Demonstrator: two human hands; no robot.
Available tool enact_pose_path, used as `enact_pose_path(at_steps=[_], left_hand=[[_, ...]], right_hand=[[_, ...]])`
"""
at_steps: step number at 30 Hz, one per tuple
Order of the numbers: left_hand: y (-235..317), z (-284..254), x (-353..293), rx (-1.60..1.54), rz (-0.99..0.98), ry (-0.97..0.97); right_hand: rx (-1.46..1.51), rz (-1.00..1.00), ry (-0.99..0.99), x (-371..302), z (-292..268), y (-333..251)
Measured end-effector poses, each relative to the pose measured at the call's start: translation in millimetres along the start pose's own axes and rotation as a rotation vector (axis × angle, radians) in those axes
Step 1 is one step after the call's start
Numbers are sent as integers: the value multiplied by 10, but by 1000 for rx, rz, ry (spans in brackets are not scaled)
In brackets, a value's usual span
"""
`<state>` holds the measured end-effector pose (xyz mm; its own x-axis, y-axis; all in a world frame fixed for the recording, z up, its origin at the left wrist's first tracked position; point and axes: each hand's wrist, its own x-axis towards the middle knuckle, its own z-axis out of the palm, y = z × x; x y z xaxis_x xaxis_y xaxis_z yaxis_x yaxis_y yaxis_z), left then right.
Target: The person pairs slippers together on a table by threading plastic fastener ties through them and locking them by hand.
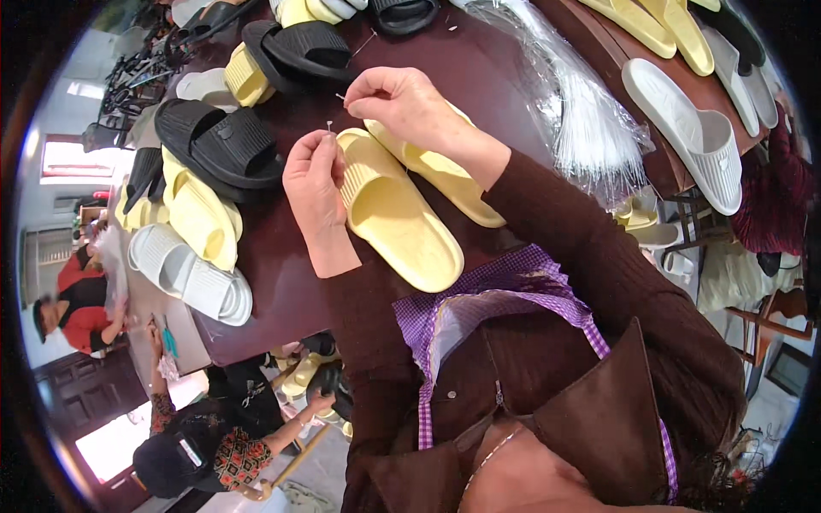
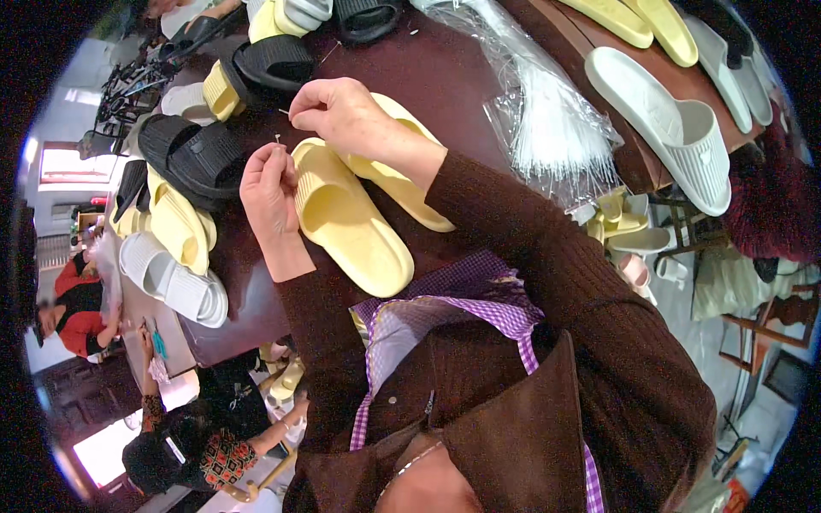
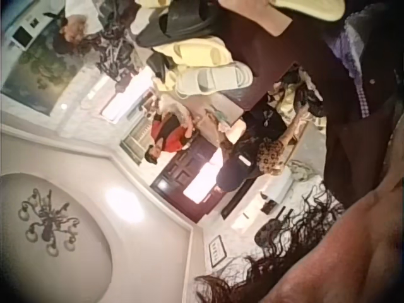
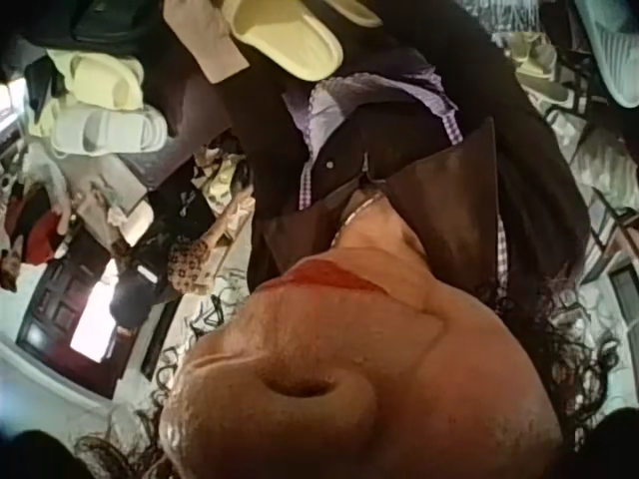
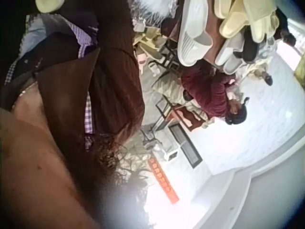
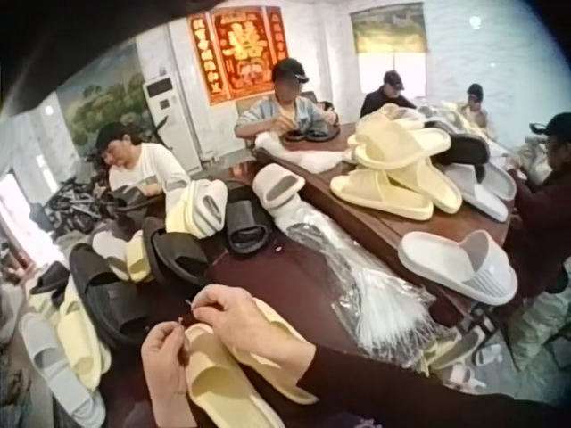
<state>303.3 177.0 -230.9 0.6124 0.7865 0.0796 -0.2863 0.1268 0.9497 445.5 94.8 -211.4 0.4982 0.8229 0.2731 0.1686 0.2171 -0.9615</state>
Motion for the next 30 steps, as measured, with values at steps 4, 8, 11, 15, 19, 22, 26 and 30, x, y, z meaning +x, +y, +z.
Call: enact_pose_path(at_steps=[4, 8, 11, 15, 19, 22, 26, 30], left_hand=[[-34, 0, -31, -94, 18, 57], [-50, -32, -36, -123, 39, 60], [-44, -15, -38, -129, 53, 43], [-54, -30, -42, -134, 70, 51], [-17, -5, -59, -99, 65, 74], [-35, -15, -58, -94, 74, 87], [-55, -10, -60, -68, 91, 98], [-54, -5, -66, -48, 96, 99]], right_hand=[[-138, -83, -35, -81, 48, 2], [-247, -141, -44, -111, 95, -29], [-274, -158, -44, -107, 88, -7], [-295, -191, -46, -111, 96, -19], [-320, -258, -51, -107, 106, -5], [-338, -313, -47, -102, 116, 9], [-360, -358, -30, -98, 125, 35], [-363, -339, -28, -102, 126, 40]])
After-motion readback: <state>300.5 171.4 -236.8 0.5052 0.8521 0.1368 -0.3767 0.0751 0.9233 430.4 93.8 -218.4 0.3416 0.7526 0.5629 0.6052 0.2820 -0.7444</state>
